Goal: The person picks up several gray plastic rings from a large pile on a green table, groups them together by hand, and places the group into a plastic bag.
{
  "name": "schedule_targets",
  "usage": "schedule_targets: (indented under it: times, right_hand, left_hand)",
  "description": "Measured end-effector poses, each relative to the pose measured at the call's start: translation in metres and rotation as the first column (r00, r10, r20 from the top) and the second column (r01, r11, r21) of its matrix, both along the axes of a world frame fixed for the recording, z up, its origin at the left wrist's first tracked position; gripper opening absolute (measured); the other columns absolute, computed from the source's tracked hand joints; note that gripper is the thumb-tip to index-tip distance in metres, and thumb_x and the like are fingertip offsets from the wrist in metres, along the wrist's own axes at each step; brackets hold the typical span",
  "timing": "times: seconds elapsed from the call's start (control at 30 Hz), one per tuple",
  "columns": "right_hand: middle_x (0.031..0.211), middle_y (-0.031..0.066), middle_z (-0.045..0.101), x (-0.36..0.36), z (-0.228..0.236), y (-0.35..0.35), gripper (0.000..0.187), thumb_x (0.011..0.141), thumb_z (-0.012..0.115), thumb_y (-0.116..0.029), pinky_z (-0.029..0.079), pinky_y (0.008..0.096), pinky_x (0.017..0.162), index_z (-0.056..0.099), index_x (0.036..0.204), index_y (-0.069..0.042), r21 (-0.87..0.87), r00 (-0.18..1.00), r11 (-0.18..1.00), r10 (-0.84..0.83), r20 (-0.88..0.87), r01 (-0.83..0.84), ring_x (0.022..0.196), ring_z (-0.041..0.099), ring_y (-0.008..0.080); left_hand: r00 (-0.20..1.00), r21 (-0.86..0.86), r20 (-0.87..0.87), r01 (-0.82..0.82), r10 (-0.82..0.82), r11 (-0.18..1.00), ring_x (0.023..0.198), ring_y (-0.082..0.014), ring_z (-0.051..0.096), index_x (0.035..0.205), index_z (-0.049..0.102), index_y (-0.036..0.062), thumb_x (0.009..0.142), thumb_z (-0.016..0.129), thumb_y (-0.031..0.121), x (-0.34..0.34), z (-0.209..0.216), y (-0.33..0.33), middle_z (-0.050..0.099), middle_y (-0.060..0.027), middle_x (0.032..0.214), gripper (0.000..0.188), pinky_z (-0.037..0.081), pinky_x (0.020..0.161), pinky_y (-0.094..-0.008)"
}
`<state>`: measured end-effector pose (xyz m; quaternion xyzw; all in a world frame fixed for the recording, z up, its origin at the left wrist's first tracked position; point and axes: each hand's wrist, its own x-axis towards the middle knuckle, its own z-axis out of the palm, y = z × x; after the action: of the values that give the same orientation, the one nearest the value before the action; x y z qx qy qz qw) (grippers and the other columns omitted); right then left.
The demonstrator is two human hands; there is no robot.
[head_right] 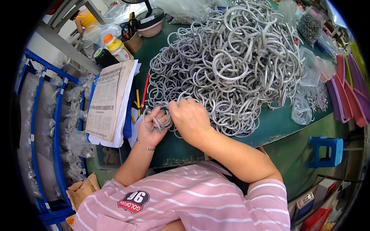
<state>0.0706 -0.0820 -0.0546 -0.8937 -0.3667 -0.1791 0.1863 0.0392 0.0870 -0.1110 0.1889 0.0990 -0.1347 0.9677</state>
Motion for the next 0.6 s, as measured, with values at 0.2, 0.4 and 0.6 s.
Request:
schedule_targets:
  times: [0.2, 0.4, 0.6]
  right_hand:
    - [0.073, 0.0111, 0.054, 0.005, 0.006, 0.006, 0.006, 0.068, 0.061, -0.008, 0.050, 0.0349, 0.055, 0.056, 0.071, -0.005, -0.045, 0.998, 0.998, -0.047, 0.045, 0.049, 0.072, 0.058, 0.0277]
    - [0.079, 0.0137, 0.055, 0.015, 0.019, 0.006, 0.004, 0.067, 0.060, -0.006, 0.051, 0.0360, 0.059, 0.059, 0.071, -0.004, -0.149, 0.999, 0.988, -0.049, 0.009, 0.049, 0.077, 0.057, 0.0294]
    - [0.076, 0.0102, 0.052, 0.014, 0.011, -0.001, 0.005, 0.065, 0.060, -0.007, 0.046, 0.0379, 0.059, 0.057, 0.069, -0.008, -0.106, 0.998, 0.994, 0.015, 0.053, -0.010, 0.074, 0.053, 0.0284]
  left_hand:
    - [0.997, 0.154, -0.053, -0.056, 0.065, 0.986, 0.052, -0.0095, 0.043, 0.081, 0.053, 0.0065, 0.089, 0.052, 0.005, 0.001, 0.009, -0.002, 0.047, 0.0011, 0.062, 0.009, 0.043, 0.063, -0.0253]
    - [0.984, 0.346, -0.159, -0.015, 0.074, 0.938, 0.076, -0.0194, 0.061, 0.096, 0.058, 0.0008, 0.085, 0.053, -0.001, 0.004, -0.015, 0.008, 0.062, -0.0093, 0.088, 0.013, 0.051, 0.075, -0.0326]
    - [0.958, 0.210, -0.208, -0.154, 0.198, 0.965, 0.076, -0.0191, 0.061, 0.093, 0.056, -0.0002, 0.086, 0.051, -0.001, 0.008, -0.021, 0.008, 0.061, -0.0094, 0.084, 0.008, 0.052, 0.074, -0.0330]
